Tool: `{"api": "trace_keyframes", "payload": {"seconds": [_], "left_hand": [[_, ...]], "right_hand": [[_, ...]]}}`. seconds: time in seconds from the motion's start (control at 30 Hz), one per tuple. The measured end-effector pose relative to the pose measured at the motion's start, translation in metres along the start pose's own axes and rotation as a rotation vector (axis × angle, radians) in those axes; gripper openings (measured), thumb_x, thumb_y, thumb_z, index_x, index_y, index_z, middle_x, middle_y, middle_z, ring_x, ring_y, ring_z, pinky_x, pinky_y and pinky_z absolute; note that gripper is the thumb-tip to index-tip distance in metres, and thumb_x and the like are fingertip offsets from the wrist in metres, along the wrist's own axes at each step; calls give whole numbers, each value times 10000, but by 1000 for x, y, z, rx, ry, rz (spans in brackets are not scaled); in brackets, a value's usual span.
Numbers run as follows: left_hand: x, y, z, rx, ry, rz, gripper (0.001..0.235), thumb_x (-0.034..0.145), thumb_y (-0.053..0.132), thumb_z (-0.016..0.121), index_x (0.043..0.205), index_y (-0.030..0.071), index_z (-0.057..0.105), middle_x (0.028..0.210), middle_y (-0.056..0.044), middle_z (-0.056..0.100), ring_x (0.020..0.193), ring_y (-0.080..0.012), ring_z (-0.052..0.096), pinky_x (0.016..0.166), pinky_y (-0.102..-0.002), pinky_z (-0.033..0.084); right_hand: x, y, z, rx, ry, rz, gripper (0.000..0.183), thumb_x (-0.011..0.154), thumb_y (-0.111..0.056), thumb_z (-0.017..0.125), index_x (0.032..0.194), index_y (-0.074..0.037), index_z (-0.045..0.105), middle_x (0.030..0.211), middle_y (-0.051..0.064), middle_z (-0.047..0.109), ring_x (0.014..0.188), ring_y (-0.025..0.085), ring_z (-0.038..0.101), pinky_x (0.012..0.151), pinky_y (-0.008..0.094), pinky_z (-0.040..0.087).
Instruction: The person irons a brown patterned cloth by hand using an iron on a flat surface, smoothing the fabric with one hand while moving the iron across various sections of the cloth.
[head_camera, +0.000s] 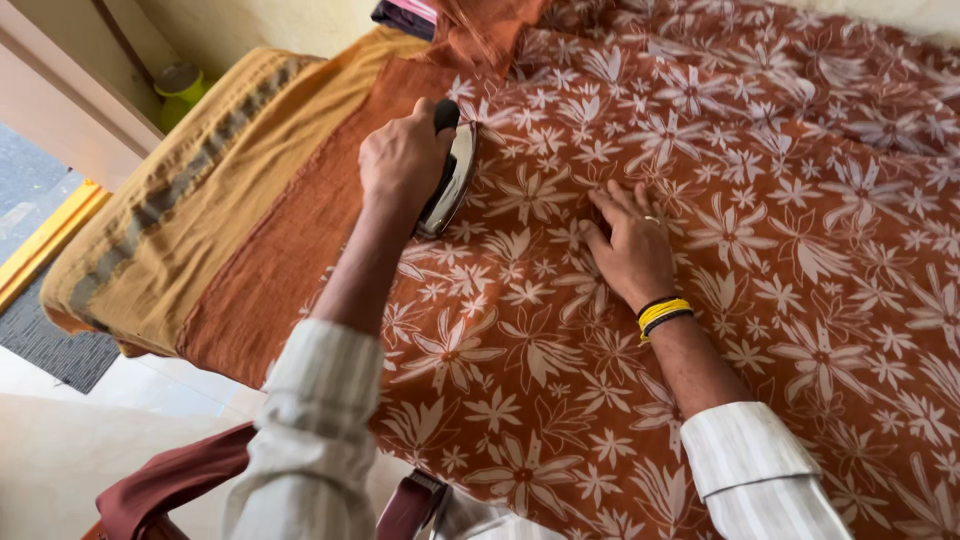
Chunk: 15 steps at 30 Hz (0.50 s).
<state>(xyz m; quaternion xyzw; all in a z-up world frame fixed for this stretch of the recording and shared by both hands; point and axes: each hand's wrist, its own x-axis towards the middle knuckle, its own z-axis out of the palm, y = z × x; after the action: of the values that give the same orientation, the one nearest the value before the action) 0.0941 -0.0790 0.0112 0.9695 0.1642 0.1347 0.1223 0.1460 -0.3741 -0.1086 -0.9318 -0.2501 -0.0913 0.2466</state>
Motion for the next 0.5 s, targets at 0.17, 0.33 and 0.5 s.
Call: {"api": "trace_keyframes", "payload": {"seconds": [0.17, 0.33, 0.5], "left_hand": [[-15, -2, -1, -37, 57, 46, 381, 1043, 427, 597, 1226, 94, 585, 944, -161, 750, 878, -335, 723, 804, -517, 551], [-118, 16, -33, -123, -248, 141, 379, 1014, 443, 524, 1281, 179, 572, 763, -140, 720, 584, -283, 705, 546, -454, 563], [-137, 39, -36, -12, -302, 151, 416, 1013, 483, 544, 1170, 99, 578, 682, -113, 710, 520, -245, 676, 501, -426, 538]], "right_hand": [[0, -4, -2, 30, -11, 13, 521, 1040, -391, 473, 1504, -158, 514, 1608, 113, 418, 1518, 376, 266, 1232, 574, 152], [-2, 0, -20, 687, 104, 68, 570, 1056, -342, 359, 1572, -102, 350, 1656, 190, 343, 1548, 320, 339, 1246, 479, 317], [-7, -12, -23, 545, 142, 152, 577, 996, -336, 368, 1525, -115, 441, 1529, 167, 528, 1259, 283, 622, 1008, 406, 568]]}}
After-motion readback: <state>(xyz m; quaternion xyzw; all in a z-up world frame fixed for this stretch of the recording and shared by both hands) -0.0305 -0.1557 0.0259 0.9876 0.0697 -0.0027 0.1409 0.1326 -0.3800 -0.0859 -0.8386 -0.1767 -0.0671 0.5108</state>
